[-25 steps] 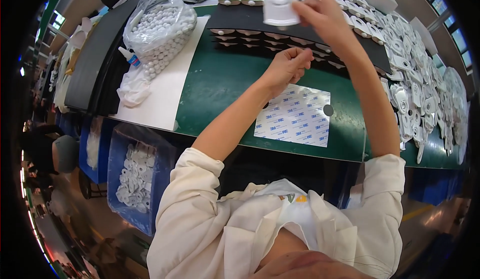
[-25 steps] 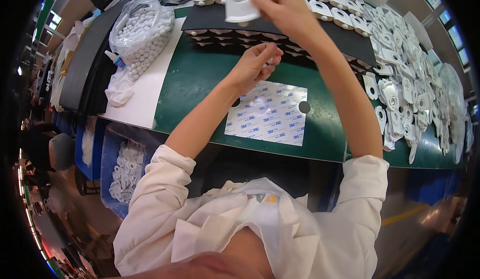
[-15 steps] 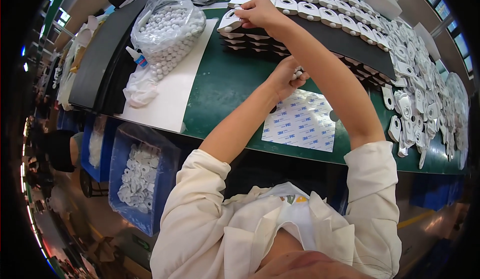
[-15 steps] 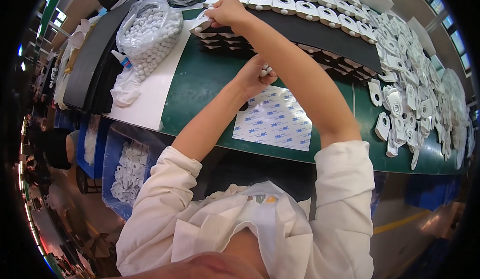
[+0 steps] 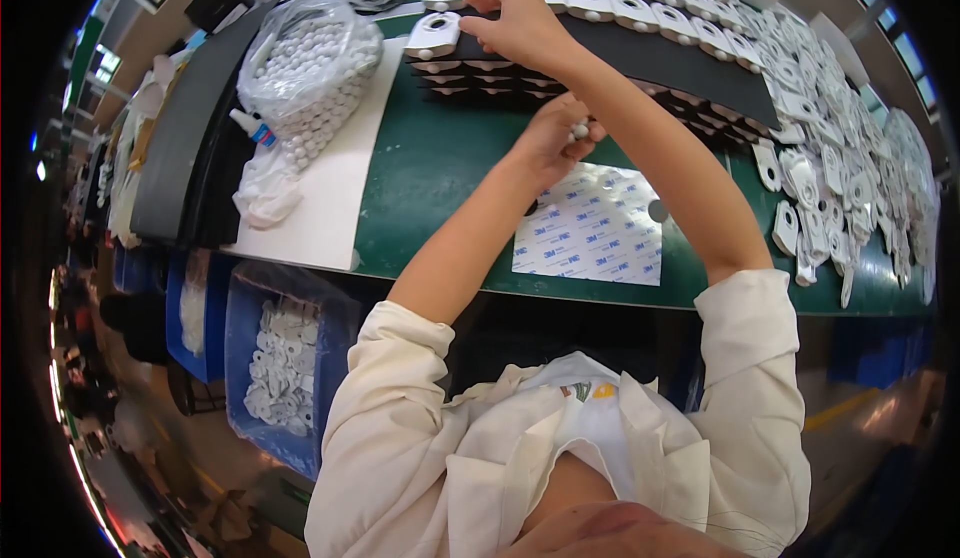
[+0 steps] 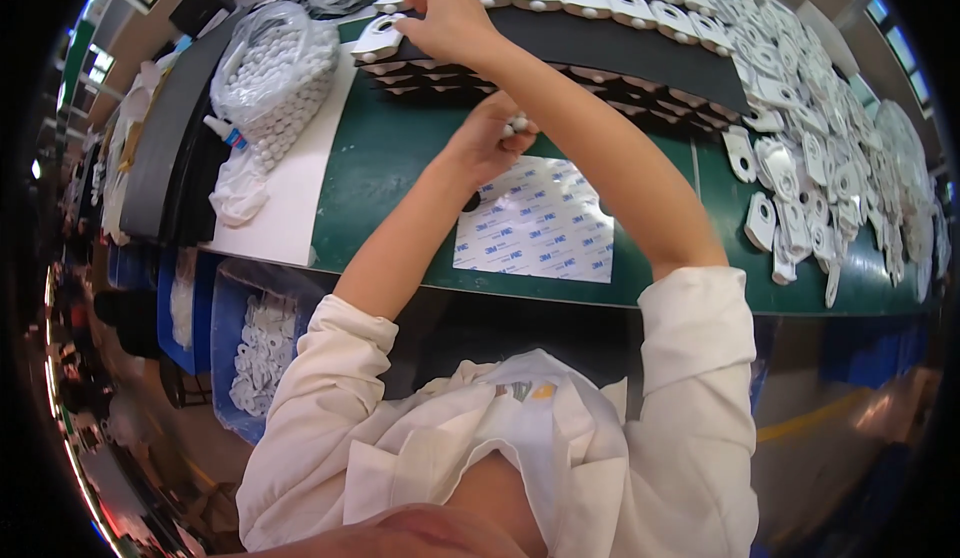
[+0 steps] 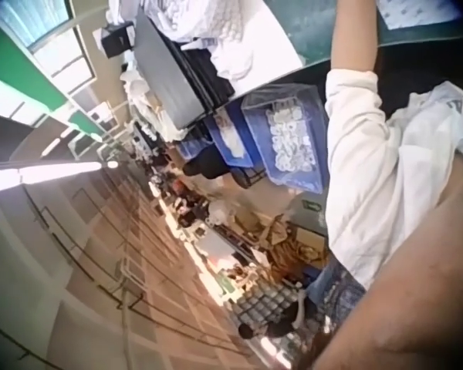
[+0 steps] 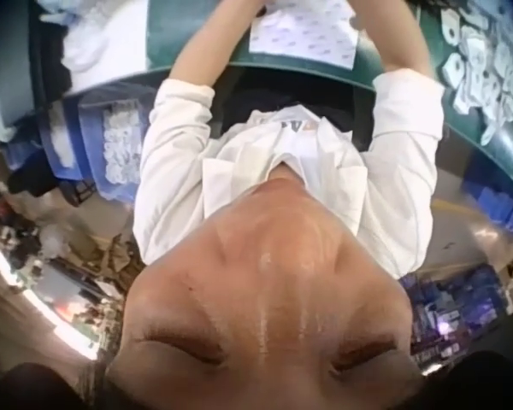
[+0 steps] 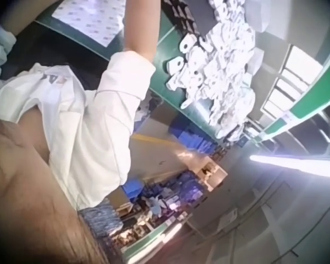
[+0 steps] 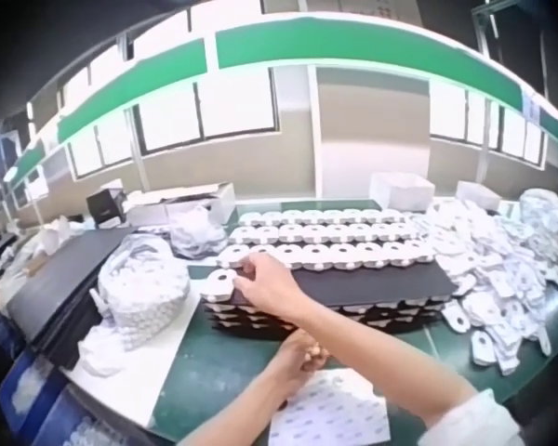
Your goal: Assembling white plastic components onto circular bases and organizing them on a tray.
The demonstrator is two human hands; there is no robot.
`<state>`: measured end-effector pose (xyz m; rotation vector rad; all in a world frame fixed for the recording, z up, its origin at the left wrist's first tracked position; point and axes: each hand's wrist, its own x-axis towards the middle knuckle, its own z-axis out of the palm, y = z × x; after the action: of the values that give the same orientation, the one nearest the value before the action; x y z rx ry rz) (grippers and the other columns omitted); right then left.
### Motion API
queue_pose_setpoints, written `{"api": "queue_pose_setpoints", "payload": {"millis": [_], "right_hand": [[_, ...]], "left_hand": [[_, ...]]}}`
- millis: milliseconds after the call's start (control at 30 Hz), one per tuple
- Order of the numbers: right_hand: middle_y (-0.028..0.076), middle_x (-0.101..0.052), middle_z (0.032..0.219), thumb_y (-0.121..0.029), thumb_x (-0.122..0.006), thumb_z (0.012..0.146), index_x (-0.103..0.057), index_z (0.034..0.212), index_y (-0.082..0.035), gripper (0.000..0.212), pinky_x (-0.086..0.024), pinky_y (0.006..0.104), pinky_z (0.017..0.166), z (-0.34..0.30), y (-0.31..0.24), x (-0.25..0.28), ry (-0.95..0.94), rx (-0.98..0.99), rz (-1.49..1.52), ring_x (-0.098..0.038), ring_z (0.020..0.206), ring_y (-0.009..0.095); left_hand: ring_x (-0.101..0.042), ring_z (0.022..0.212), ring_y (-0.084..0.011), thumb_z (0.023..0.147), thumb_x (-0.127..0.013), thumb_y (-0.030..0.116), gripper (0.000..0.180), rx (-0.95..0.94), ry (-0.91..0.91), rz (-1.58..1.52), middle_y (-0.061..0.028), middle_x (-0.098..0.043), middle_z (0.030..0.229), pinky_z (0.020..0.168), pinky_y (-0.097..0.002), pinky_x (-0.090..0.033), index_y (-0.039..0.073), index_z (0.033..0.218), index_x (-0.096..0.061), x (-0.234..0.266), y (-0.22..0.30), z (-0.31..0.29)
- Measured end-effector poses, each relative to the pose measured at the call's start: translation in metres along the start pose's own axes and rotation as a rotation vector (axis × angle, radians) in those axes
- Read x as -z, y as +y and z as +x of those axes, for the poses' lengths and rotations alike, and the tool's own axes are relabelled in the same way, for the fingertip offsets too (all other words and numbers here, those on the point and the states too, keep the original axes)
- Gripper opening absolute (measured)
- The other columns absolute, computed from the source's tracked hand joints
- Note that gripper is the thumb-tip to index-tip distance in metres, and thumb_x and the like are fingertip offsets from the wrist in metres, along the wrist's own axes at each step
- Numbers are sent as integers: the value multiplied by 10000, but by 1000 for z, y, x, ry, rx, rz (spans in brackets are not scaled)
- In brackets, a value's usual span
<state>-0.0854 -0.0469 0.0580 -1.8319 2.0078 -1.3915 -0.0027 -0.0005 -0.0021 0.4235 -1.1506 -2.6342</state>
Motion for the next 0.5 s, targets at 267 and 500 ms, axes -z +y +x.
{"api": "queue_pose_setpoints", "payload": {"millis": [267,500], "right_hand": [[26,-634,893,-94,-594,832,-622,1040,-79,210,-461,208,656,-130,-2,132,316,107,-110,-582,771,82],[93,-611,956,-68,-568,817,-553,1105,-51,289,-435,326,762,-259,78,209,347,-254,-900,-556,888,233]], "left_hand": [[-341,532,-26,830,-591,417,409,-1,-5,-75,25,-434,731,393,-145,-209,39,977,-541,3,-1,2],[-337,539,-27,847,-611,279,315,-25,-36,-52,20,-452,758,389,-152,-212,40,1043,-549,-12,-7,-1]]}}
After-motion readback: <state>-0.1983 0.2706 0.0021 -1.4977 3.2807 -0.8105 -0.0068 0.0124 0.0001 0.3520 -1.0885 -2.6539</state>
